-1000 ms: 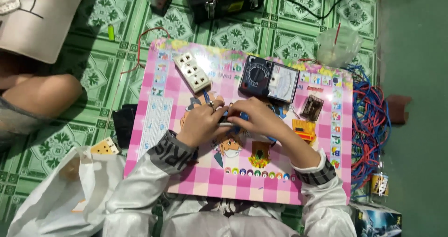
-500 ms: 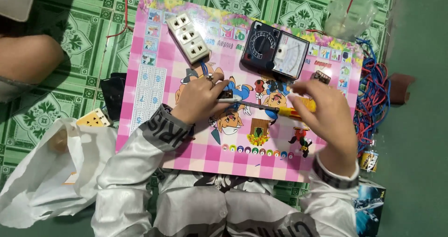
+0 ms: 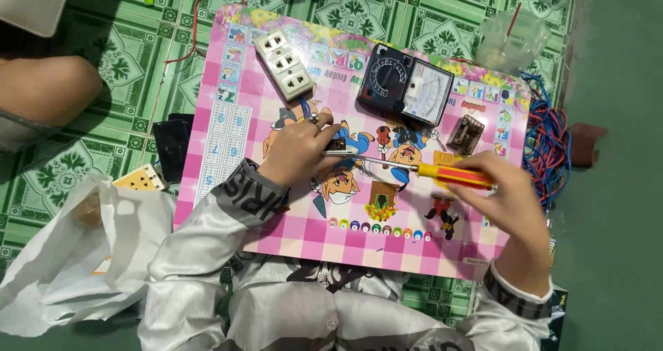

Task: The person uses a yellow and red screwdriver to tighten screws on a white electrical power strip. They hold the power strip with their left hand while manipulating the screwdriver with their right hand, working on a pink checkered mat.

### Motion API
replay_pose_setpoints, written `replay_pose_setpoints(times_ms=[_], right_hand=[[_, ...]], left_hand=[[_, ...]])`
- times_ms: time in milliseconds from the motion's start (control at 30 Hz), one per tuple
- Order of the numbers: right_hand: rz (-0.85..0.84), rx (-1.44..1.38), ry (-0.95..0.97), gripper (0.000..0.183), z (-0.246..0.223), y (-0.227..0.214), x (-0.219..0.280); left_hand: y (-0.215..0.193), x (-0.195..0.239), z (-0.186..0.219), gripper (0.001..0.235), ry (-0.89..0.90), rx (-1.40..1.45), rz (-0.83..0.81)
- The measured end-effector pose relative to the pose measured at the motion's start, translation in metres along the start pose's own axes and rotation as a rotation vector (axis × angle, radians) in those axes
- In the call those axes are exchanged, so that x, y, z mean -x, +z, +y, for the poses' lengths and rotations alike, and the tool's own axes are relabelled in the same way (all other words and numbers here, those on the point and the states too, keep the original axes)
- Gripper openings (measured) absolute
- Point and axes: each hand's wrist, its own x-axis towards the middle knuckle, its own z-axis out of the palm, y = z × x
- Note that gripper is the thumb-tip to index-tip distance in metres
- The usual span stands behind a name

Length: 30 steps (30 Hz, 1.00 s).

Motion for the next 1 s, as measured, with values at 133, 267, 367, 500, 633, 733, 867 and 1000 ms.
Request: replay_pose_setpoints(times_ms=[133, 267, 367, 500, 633, 733, 867, 1000], right_hand=[[0.217, -0.152, -0.337, 0.029, -0.056, -0.014, -0.027], [0.367, -0.3, -0.514, 0.031, -0.091, 0.002, -0.06], [0.547, -0.65, -0.598, 0.03, -0.084, 0.021, -0.081], [0.241, -1.092, -0.441, 0.025, -0.077, 0.02, -0.122], [-0.195, -0.612, -0.02, 0.011, -0.089, 0.038, -0.16], [-0.386, -0.331, 0.167, 0.017, -0.057, 0.078, -0.175], [-0.467, -0.284, 0.176, 0.017, -0.042, 0.105, -0.17], [-0.502, -0.444, 0.275, 0.009, -0.034, 0.121, -0.163]], left_hand=[[-0.006, -0.004, 0.006, 0.056, 0.031, -0.093, -0.019], [-0.001, -0.003, -0.002, 0.055, 0.057, -0.03, 0.006], [0.001, -0.001, -0.002, 0.057, 0.047, -0.022, 0.029], [0.001, -0.003, -0.004, 0.059, 0.051, -0.018, 0.03], [0.01, 0.005, -0.012, 0.052, 0.088, -0.038, 0.036], [0.01, 0.001, -0.014, 0.051, 0.12, -0.039, 0.055], [0.015, 0.0, -0.02, 0.05, 0.23, -0.043, 0.069], [0.024, 0.001, -0.023, 0.048, 0.304, 0.015, 0.091]])
